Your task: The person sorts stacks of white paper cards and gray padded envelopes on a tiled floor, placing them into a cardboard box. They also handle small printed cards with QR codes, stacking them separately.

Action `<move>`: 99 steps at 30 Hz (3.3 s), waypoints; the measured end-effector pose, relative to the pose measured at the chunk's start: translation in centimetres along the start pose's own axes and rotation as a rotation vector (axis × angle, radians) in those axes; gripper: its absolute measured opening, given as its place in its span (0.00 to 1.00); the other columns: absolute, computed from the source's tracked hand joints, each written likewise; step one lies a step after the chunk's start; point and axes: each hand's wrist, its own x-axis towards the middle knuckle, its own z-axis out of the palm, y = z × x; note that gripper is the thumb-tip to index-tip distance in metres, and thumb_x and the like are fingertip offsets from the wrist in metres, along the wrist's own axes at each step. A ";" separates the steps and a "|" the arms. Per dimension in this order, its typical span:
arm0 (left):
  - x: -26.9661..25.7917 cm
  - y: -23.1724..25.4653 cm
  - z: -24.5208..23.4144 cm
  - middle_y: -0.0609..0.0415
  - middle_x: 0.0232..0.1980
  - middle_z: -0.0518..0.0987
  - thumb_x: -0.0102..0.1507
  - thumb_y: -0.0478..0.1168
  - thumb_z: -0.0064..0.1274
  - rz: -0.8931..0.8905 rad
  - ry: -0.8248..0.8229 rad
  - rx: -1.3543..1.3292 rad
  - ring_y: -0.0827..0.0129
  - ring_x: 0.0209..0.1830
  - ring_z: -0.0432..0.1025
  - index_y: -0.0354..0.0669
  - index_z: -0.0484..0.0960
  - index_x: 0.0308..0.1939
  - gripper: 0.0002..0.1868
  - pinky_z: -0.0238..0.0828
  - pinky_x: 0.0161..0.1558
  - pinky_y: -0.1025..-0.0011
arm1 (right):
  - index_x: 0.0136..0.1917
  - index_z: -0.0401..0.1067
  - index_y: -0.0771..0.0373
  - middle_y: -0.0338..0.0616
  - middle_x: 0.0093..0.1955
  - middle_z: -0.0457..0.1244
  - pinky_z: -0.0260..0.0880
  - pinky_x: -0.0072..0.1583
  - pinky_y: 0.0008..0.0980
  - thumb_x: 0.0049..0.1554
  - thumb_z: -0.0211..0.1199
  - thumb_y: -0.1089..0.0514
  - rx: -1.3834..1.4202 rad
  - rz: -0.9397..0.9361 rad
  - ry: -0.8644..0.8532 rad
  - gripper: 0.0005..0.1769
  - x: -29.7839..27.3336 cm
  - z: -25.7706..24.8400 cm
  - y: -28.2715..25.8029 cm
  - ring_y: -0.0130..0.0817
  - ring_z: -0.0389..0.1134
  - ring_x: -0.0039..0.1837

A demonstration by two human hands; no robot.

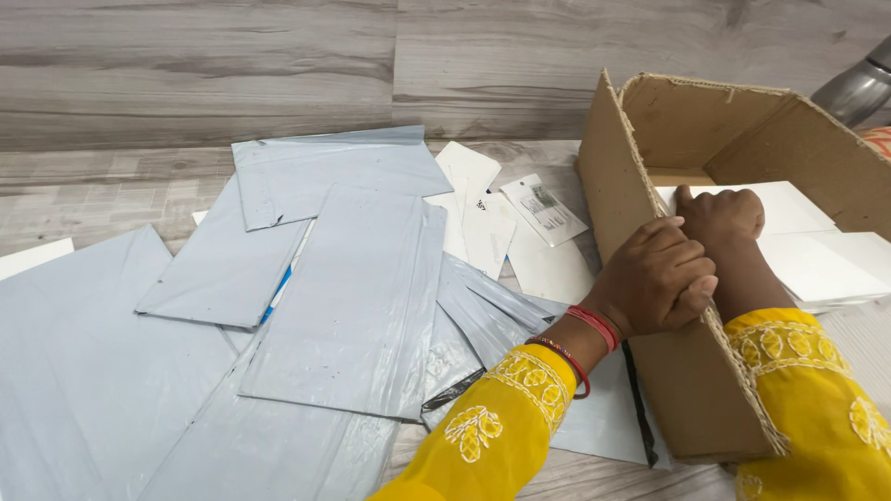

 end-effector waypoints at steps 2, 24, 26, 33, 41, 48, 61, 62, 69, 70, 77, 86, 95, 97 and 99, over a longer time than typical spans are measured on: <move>-0.2 -0.1 0.0 0.56 0.35 0.71 0.70 0.45 0.42 0.005 0.003 -0.006 0.64 0.45 0.69 0.48 0.75 0.35 0.11 0.61 0.74 0.63 | 0.79 0.55 0.46 0.43 0.60 0.71 0.77 0.49 0.54 0.56 0.62 0.43 -0.059 0.014 -0.044 0.40 0.4 0.5 -0.3 0.44 0.75 0.58; -0.3 0.0 0.9 0.54 0.39 0.75 0.71 0.46 0.38 -0.013 0.054 -0.036 0.63 0.50 0.70 0.46 0.75 0.38 0.13 0.59 0.77 0.61 | 0.73 0.68 0.45 0.49 0.69 0.67 0.65 0.66 0.53 0.63 0.51 0.25 0.343 0.058 -0.104 0.35 -0.5 0.1 3.1 0.49 0.67 0.71; -0.3 0.0 0.9 0.54 0.39 0.74 0.71 0.46 0.39 -0.014 0.051 -0.020 0.63 0.50 0.71 0.46 0.75 0.38 0.13 0.59 0.77 0.61 | 0.74 0.66 0.43 0.47 0.70 0.65 0.66 0.65 0.53 0.61 0.52 0.27 0.399 0.002 -0.024 0.35 -0.1 1.0 3.3 0.49 0.66 0.71; -1.0 0.0 0.3 0.54 0.39 0.75 0.71 0.46 0.38 -0.019 0.015 0.020 0.62 0.50 0.70 0.46 0.75 0.38 0.13 0.58 0.74 0.62 | 0.78 0.65 0.35 0.45 0.72 0.66 0.69 0.66 0.54 0.63 0.50 0.33 0.458 0.046 0.030 0.31 1.8 3.3 1.9 0.51 0.68 0.70; -1.0 0.6 0.2 0.55 0.42 0.76 0.72 0.47 0.41 -0.064 0.023 0.046 0.62 0.54 0.71 0.47 0.77 0.41 0.12 0.57 0.75 0.61 | 0.77 0.64 0.44 0.55 0.71 0.63 0.65 0.67 0.55 0.60 0.57 0.29 0.581 -0.129 0.126 0.38 1.9 0.8 4.2 0.59 0.64 0.70; -2.0 2.2 -2.3 0.56 0.51 0.78 0.72 0.48 0.43 -0.135 -0.068 0.133 0.62 0.65 0.70 0.49 0.79 0.46 0.11 0.60 0.76 0.59 | 0.69 0.73 0.46 0.39 0.66 0.68 0.67 0.64 0.56 0.62 0.53 0.32 0.327 -0.238 0.444 0.29 -6.4 -10.1 1.4 0.48 0.68 0.67; -10.0 -0.1 -25.8 0.45 0.72 0.66 0.63 0.52 0.53 -0.558 -0.615 0.480 0.52 0.76 0.55 0.42 0.76 0.61 0.26 0.47 0.71 0.42 | 0.52 0.82 0.45 0.46 0.50 0.72 0.74 0.53 0.49 0.60 0.54 0.27 0.475 -0.353 0.325 0.27 -18.6 -17.9 -16.2 0.48 0.74 0.52; -10.2 -1.1 -28.3 0.45 0.69 0.70 0.63 0.50 0.54 -0.619 -0.500 0.514 0.54 0.73 0.60 0.43 0.78 0.59 0.24 0.51 0.71 0.45 | 0.47 0.83 0.48 0.46 0.47 0.73 0.74 0.51 0.49 0.61 0.53 0.27 0.456 -0.363 0.322 0.29 -19.0 -17.8 -17.9 0.47 0.75 0.49; -13.0 -4.1 -38.2 0.47 0.57 0.77 0.63 0.46 0.55 -0.745 -0.251 0.634 0.54 0.62 0.69 0.41 0.76 0.57 0.21 0.60 0.64 0.54 | 0.40 0.81 0.59 0.47 0.40 0.73 0.71 0.43 0.44 0.58 0.53 0.23 0.468 -0.362 0.238 0.38 -21.1 -16.8 -25.8 0.45 0.75 0.42; -13.4 -4.1 -38.4 0.46 0.58 0.77 0.62 0.46 0.55 -0.765 -0.222 0.630 0.54 0.62 0.69 0.40 0.75 0.58 0.22 0.60 0.65 0.54 | 0.40 0.82 0.59 0.47 0.40 0.73 0.71 0.43 0.45 0.59 0.53 0.23 0.481 -0.346 0.234 0.38 -21.0 -16.8 -26.4 0.45 0.75 0.41; -13.7 -3.1 -37.5 0.45 0.61 0.76 0.64 0.46 0.54 -0.518 -0.405 0.680 0.55 0.62 0.69 0.37 0.70 0.65 0.28 0.59 0.64 0.55 | 0.54 0.77 0.58 0.47 0.51 0.70 0.73 0.46 0.48 0.61 0.50 0.27 0.620 -0.297 0.363 0.35 -19.8 -15.8 -29.5 0.45 0.70 0.56; -13.5 -2.8 -37.6 0.43 0.61 0.76 0.66 0.45 0.51 -0.512 -0.424 0.628 0.54 0.62 0.70 0.37 0.68 0.67 0.28 0.62 0.64 0.55 | 0.63 0.74 0.58 0.45 0.63 0.66 0.69 0.55 0.50 0.60 0.58 0.37 0.854 -0.348 0.657 0.28 -20.4 -13.6 -30.4 0.48 0.64 0.64; -13.3 -10.5 -46.1 0.44 0.60 0.79 0.67 0.46 0.51 -0.864 -0.050 0.652 0.49 0.59 0.75 0.43 0.71 0.64 0.23 0.70 0.60 0.55 | 0.72 0.66 0.50 0.51 0.79 0.54 0.43 0.73 0.68 0.57 0.56 0.28 0.785 -1.273 0.744 0.38 -34.8 -18.6 -34.8 0.52 0.49 0.81; -14.1 -11.8 -49.6 0.45 0.60 0.79 0.65 0.50 0.51 -0.977 -0.118 0.849 0.51 0.62 0.73 0.45 0.72 0.64 0.25 0.64 0.63 0.50 | 0.73 0.65 0.48 0.50 0.81 0.52 0.41 0.72 0.72 0.57 0.50 0.24 0.669 -1.469 0.771 0.41 -38.9 -19.5 -35.9 0.53 0.48 0.81; -14.4 -13.1 -52.7 0.46 0.62 0.78 0.66 0.53 0.49 -1.137 -0.146 0.841 0.51 0.64 0.70 0.48 0.73 0.64 0.24 0.58 0.66 0.46 | 0.76 0.62 0.49 0.51 0.80 0.51 0.40 0.71 0.75 0.57 0.46 0.21 0.638 -1.553 0.702 0.45 -40.6 -20.3 -36.6 0.54 0.47 0.81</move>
